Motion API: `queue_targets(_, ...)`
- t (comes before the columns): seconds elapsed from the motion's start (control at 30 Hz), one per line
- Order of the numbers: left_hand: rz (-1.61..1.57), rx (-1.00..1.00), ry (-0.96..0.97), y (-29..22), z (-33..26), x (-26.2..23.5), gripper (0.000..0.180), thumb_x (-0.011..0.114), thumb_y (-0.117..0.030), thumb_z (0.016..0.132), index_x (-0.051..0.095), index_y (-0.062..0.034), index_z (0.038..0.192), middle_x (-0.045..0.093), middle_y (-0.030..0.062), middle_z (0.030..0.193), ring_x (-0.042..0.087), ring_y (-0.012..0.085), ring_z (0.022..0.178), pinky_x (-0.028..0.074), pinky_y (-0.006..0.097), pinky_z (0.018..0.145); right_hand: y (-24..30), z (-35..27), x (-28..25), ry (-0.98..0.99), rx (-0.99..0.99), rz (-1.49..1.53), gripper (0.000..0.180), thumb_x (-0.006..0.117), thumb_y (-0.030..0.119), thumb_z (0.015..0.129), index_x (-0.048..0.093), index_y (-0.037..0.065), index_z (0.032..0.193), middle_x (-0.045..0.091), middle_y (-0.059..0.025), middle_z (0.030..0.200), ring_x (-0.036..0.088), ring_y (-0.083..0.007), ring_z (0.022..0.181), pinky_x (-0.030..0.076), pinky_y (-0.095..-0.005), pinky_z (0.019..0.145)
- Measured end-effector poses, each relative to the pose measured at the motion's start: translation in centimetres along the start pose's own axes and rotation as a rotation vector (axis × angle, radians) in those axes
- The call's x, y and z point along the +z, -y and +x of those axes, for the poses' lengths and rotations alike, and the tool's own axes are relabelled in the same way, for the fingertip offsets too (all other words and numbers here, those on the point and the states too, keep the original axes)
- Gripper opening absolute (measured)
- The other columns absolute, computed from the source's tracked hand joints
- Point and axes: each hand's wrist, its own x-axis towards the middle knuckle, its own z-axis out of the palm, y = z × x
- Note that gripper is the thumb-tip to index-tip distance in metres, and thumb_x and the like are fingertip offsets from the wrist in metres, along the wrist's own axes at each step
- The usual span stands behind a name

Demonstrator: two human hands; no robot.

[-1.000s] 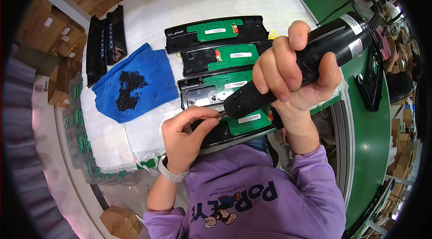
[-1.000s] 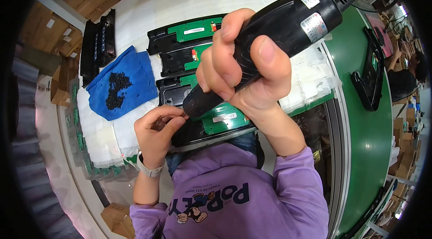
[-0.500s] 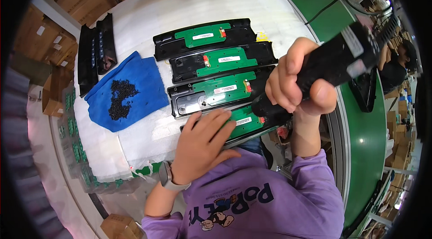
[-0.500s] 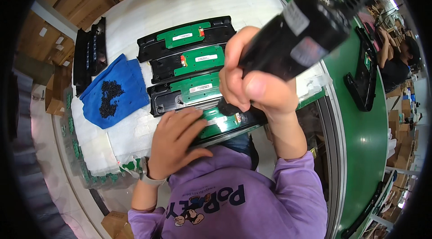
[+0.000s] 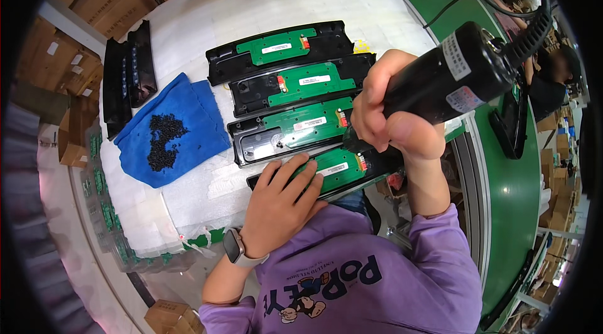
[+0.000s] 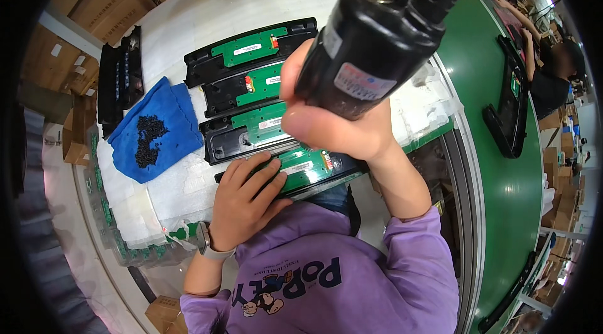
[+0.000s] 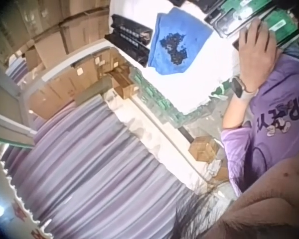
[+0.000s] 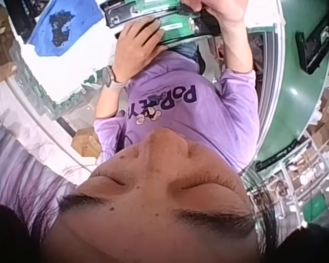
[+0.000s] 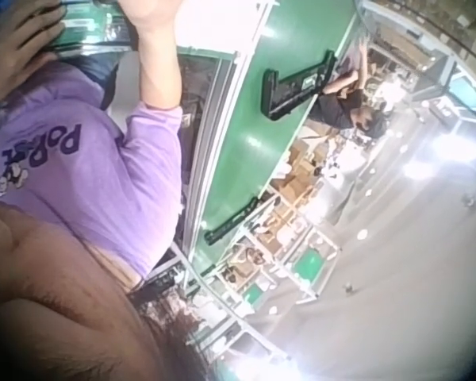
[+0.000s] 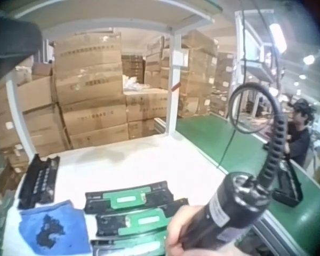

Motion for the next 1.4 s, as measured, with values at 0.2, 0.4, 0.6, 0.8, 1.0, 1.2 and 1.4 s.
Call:
queue_targets(0.2, -0.011, -0.016, 0.039, 0.1, 0.0, -0.1, 0.035, 0.068, -0.023, 0.071, 0.06, -0.002, 0.098, 0.057, 0.0108, 0.106, 0.049, 0.0281, 0.108, 0.041, 0.041, 0.085, -1.8, 0.3, 1.5, 0.053, -0.053, -0.102, 0.026, 0.069, 0.004, 0.062, 0.044, 0.001, 0.07, 0.045, -0.0031, 0.053, 0.043, -0.0097, 0.045, 0.034, -0.0221, 0.041)
queue_targets(0.4, -0.011, -0.022, 0.027, 0.2, -0.1, -0.6, 0.035, 0.068, -0.023, 0.071, 0.06, -0.0016, 0.097, 0.057, 0.0104, 0.105, 0.049, 0.0276, 0.108, 0.042, 0.039, 0.084, -1.2, 0.4, 1.5, 0.131, 0.1, -0.199, 0.027, 0.069, 0.005, 0.062, 0.044, 0.002, 0.071, 0.048, -0.0052, 0.057, 0.047, -0.0114, 0.051, 0.037, -0.0217, 0.047)
queue_targets(0.6, 0.103, -0.049, 0.009, -1.0, 0.0, -1.1, 0.035, 0.069, -0.022, 0.067, 0.058, -0.0052, 0.095, 0.054, 0.0123, 0.105, 0.051, 0.0278, 0.103, 0.042, 0.039, 0.081, 0.3, -0.4, 2.1, 0.177, -0.052, -0.157, 0.035, 0.076, 0.022, 0.067, 0.048, 0.003, 0.075, 0.05, -0.0024, 0.054, 0.05, -0.0114, 0.045, 0.04, -0.023, 0.042)
queue_targets(0.8, 0.425, -0.312, -0.467, 6.1, -0.9, -5.9, 0.015, 0.06, -0.004, 0.068, 0.057, -0.0031, 0.082, 0.052, 0.01, 0.074, 0.051, 0.027, 0.069, 0.041, 0.038, 0.059, 0.9, -0.7, -0.4, 0.381, -0.203, 0.343, 0.043, 0.075, 0.015, 0.068, 0.045, -0.001, 0.093, 0.052, -0.0058, 0.06, 0.049, -0.0136, 0.045, 0.037, -0.0236, 0.043)
queue_targets(1.0, 0.679, -0.761, -0.199, 12.0, -3.3, -8.4, 0.012, 0.063, -0.011, 0.075, 0.06, -0.0014, 0.082, 0.056, 0.0111, 0.078, 0.058, 0.0276, 0.077, 0.047, 0.036, 0.059, 0.2, -1.3, 0.9, 0.271, -0.19, 0.246, 0.042, 0.078, 0.013, 0.063, 0.047, -0.003, 0.087, 0.05, -0.0052, 0.054, 0.045, -0.0122, 0.042, 0.036, -0.0235, 0.039)
queue_targets(1.2, 0.61, -0.743, -0.318, 12.4, -3.5, -8.1, 0.008, 0.062, -0.009, 0.077, 0.062, -0.0022, 0.081, 0.057, 0.0119, 0.077, 0.058, 0.0299, 0.069, 0.047, 0.036, 0.059, -0.4, -0.5, 0.7, 0.303, -0.179, 0.292, 0.044, 0.078, 0.016, 0.065, 0.046, -0.002, 0.089, 0.05, -0.0053, 0.056, 0.045, -0.012, 0.042, 0.037, -0.0234, 0.04)
queue_targets(1.4, 0.592, -0.703, -0.454, 12.5, -3.8, -8.2, 0.007, 0.059, -0.005, 0.079, 0.063, 0.0001, 0.082, 0.058, 0.0139, 0.076, 0.058, 0.0323, 0.065, 0.046, 0.036, 0.058, -0.7, 0.5, 0.9, 0.322, -0.16, 0.311, 0.045, 0.078, 0.018, 0.067, 0.045, -0.001, 0.092, 0.05, -0.0053, 0.057, 0.047, -0.0126, 0.044, 0.04, -0.0248, 0.043)
